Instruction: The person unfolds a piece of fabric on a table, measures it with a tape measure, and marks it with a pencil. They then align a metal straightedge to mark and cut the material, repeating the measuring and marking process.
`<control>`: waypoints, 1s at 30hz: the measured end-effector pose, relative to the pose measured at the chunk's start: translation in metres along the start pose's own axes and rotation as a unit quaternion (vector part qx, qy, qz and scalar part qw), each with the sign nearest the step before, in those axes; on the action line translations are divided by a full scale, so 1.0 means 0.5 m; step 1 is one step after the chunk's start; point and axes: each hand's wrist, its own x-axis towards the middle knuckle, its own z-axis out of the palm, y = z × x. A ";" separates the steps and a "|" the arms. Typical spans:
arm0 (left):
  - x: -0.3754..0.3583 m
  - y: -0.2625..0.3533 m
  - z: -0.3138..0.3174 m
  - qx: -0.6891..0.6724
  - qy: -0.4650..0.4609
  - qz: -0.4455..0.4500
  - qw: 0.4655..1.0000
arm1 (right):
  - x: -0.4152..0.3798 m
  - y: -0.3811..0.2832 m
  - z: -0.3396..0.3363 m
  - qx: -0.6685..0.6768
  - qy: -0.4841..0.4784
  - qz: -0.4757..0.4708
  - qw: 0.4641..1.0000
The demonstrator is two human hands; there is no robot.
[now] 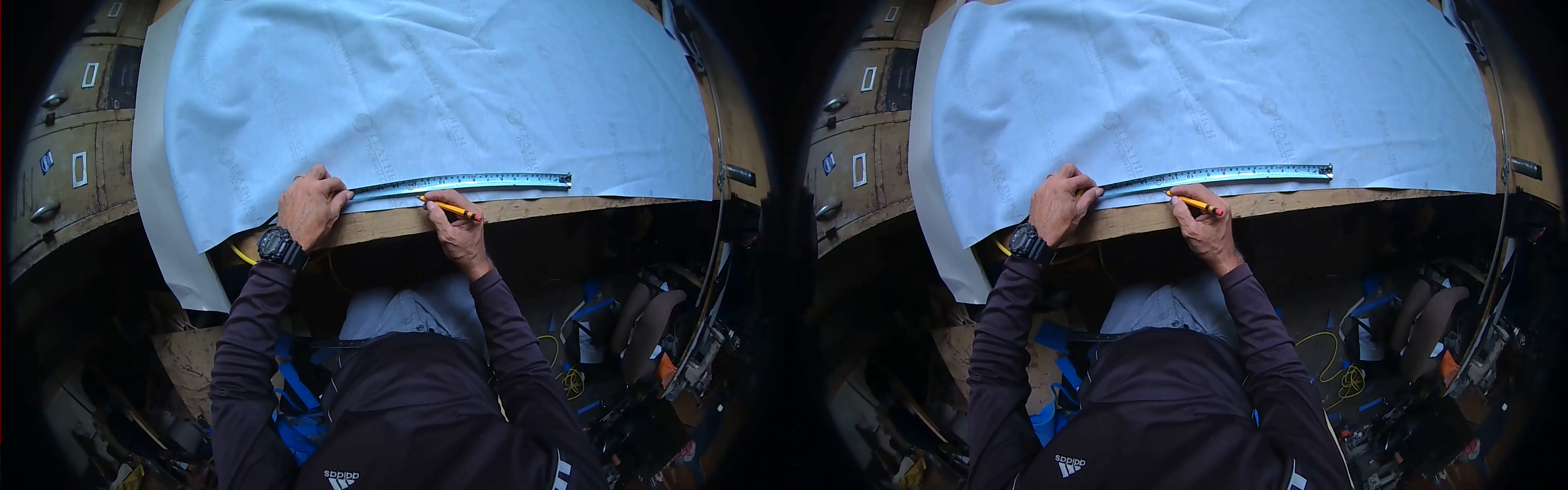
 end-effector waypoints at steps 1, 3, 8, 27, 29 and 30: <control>0.000 0.001 0.000 0.001 0.001 0.000 1.000 | 0.000 -0.002 0.000 0.001 0.000 0.000 1.000; -0.001 0.002 -0.002 0.001 0.001 -0.001 1.000 | 0.001 -0.004 0.000 -0.004 0.000 -0.007 1.000; -0.002 0.001 0.000 -0.001 0.006 0.000 1.000 | 0.002 -0.017 -0.002 -0.031 -0.007 -0.027 0.999; 0.002 0.002 -0.004 0.011 -0.014 -0.001 1.000 | -0.001 -0.004 0.001 0.009 -0.003 0.018 1.000; 0.001 -0.001 -0.003 0.012 -0.013 0.001 1.000 | 0.000 -0.007 0.001 0.009 -0.003 0.022 1.000; 0.001 -0.001 -0.003 0.011 -0.012 0.002 1.000 | -0.001 -0.009 0.002 0.009 -0.005 0.024 1.000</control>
